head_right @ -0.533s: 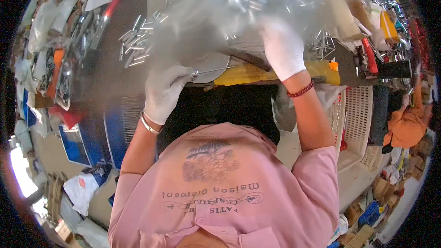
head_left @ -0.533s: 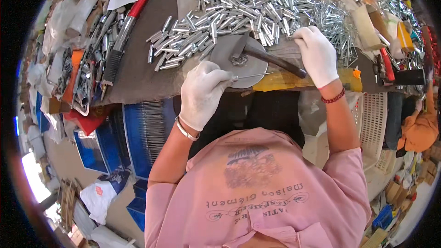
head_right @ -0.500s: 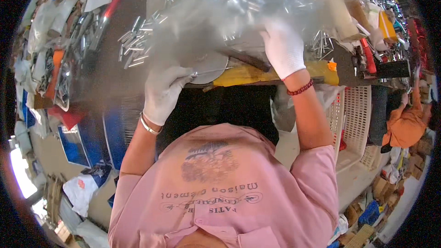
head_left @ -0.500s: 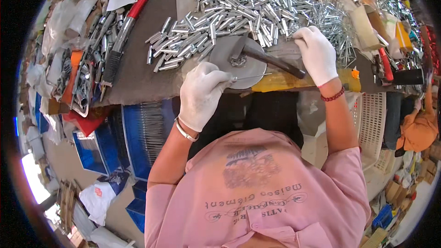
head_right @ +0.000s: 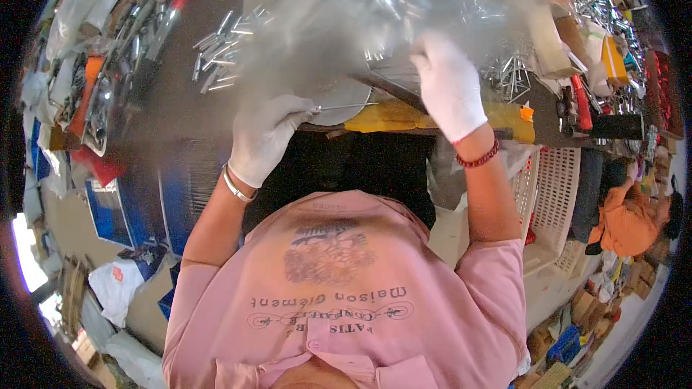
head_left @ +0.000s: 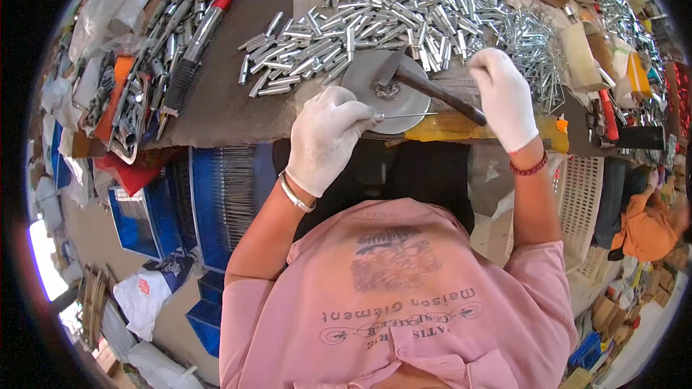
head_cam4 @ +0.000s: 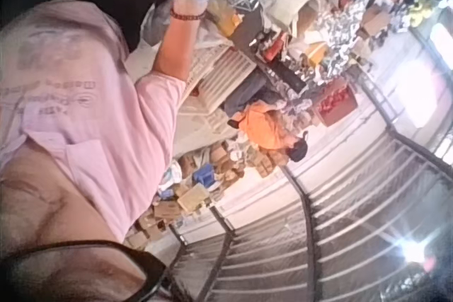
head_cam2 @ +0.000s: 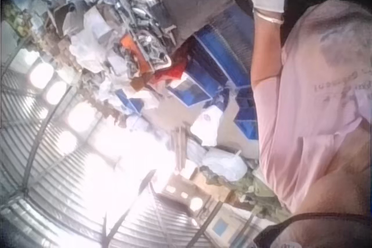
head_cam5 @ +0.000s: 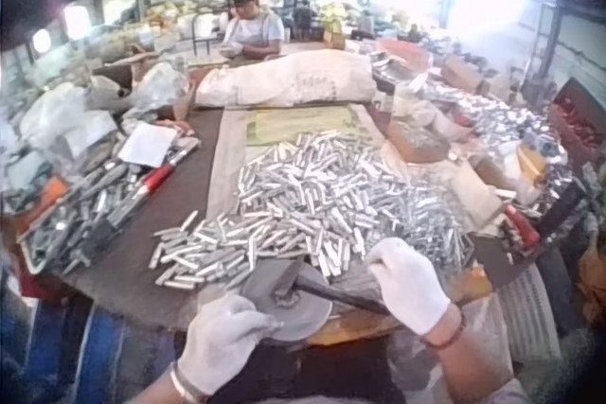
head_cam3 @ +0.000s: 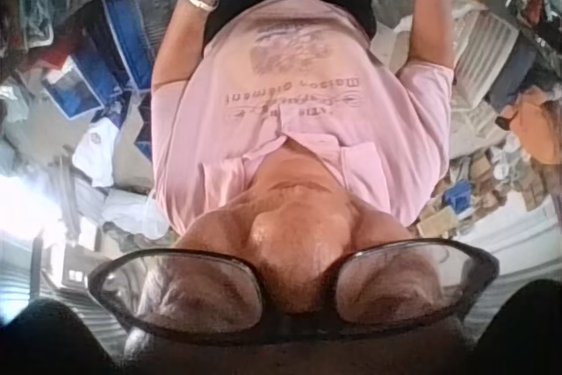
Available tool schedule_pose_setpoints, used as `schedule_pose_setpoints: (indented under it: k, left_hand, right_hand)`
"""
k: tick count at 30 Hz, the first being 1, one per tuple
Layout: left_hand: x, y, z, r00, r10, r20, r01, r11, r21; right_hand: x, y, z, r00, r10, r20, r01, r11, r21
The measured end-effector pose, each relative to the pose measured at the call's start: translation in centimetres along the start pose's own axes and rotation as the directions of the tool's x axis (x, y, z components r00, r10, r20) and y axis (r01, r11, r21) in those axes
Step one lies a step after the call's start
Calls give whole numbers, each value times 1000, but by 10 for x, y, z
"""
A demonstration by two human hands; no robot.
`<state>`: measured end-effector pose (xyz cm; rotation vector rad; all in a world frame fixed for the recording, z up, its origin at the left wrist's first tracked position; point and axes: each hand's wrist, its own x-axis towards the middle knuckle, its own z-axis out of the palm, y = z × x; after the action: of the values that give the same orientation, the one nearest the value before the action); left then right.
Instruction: The recorder is assembling small metal pins into a circular metal jig using a small hammer to tap them into place before placing them into a blue storage bin.
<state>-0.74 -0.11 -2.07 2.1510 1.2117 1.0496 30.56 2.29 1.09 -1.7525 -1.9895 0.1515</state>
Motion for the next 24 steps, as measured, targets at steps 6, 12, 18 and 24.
schedule_pose_setpoints:
  k: [6,12,18,24]
  left_hand:
    - [2,0,0,996,86,-32,-84,995,53]
    - [-1,-8,7,1000,19,-23,-20,999,-33]
    - [2,-7,3,988,131,-76,-128,991,39]
    - [1,-11,7,989,130,-70,-132,991,-12]
  right_hand:
    - [-9,-90,18,921,-385,62,366,909,202]
    - [-7,-100,34,945,-279,169,199,904,379]
    - [-9,-103,31,941,-272,200,178,902,392]
    - [-8,-111,28,893,-415,175,378,902,211]
